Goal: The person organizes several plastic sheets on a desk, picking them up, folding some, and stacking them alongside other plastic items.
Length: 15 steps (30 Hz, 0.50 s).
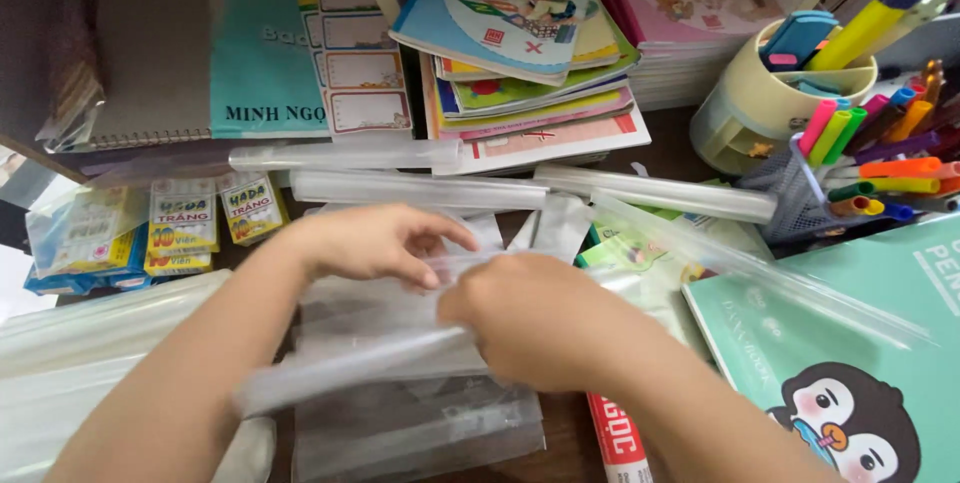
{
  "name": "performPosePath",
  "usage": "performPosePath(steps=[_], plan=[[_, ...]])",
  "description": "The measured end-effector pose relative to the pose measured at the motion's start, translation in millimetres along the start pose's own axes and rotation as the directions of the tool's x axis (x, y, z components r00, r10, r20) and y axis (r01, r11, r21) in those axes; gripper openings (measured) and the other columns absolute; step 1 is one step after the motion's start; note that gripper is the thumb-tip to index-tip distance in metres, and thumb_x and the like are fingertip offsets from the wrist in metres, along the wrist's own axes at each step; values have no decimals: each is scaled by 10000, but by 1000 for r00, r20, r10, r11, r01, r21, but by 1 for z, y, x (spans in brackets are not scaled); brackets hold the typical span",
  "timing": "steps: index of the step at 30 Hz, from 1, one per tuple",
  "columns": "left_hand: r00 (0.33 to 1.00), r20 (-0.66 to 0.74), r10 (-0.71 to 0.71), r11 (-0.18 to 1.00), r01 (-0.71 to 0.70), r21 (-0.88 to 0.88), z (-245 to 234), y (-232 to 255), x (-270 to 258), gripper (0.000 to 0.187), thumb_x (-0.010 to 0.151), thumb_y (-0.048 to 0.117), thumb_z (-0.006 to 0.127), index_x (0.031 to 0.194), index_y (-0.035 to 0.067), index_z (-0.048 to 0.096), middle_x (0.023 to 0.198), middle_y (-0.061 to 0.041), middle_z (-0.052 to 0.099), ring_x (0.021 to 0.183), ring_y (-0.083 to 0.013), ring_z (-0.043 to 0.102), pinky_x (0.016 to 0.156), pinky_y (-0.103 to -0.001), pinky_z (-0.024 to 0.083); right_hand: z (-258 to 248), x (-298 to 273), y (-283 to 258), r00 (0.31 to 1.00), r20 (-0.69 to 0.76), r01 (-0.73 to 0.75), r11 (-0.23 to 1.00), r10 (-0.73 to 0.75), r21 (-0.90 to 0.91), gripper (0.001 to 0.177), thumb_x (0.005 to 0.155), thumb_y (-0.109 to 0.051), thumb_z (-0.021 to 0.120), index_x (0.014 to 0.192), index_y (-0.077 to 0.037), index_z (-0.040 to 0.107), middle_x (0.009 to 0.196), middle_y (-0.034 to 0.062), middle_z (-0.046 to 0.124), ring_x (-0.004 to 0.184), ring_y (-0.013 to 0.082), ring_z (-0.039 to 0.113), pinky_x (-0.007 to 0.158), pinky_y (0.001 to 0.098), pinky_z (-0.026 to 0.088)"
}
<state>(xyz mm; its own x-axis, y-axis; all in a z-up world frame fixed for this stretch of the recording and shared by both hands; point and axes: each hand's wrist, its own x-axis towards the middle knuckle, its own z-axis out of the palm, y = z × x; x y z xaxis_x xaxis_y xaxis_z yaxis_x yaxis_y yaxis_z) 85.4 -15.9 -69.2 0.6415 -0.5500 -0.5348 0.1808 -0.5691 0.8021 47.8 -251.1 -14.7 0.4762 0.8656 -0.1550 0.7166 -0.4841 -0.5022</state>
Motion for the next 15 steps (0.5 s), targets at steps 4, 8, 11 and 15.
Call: performPosePath(steps=[4,8,11,15], plan=[[998,40,-48,973,55,-223,-12,-11,-9,630,844,4,653,1457,108,551,1248,-68,700,1050,-138,666,929,-308,577,25,38,13,999,-42,-3,1000,2,-29,223,771,-48,624,955,-128,720,971,105,725,906,353,703,763,497,544],[998,38,-40,982,47,-181,-21,-18,-16,633,846,25,651,1464,111,542,1265,-66,709,1103,-127,671,971,-291,560,47,60,19,999,-38,-1,999,0,-40,238,782,-91,687,1016,-118,723,1037,98,731,936,343,706,789,484,551],[1000,-30,7,1000,-6,17,-23,-22,-20,647,837,39,691,1464,117,555,1286,-48,713,1131,-108,643,983,-277,510,48,64,21,999,-37,-32,999,32,2,325,766,-167,757,1083,-127,703,1036,92,729,940,345,696,784,484,548],[994,-69,-82,997,82,1,-22,-21,-27,634,854,99,715,1469,132,563,1245,-60,725,1059,-125,641,943,-308,518,27,55,27,949,-296,130,990,-109,52,328,729,-198,787,1051,-154,741,1037,97,757,929,349,711,779,481,551]])
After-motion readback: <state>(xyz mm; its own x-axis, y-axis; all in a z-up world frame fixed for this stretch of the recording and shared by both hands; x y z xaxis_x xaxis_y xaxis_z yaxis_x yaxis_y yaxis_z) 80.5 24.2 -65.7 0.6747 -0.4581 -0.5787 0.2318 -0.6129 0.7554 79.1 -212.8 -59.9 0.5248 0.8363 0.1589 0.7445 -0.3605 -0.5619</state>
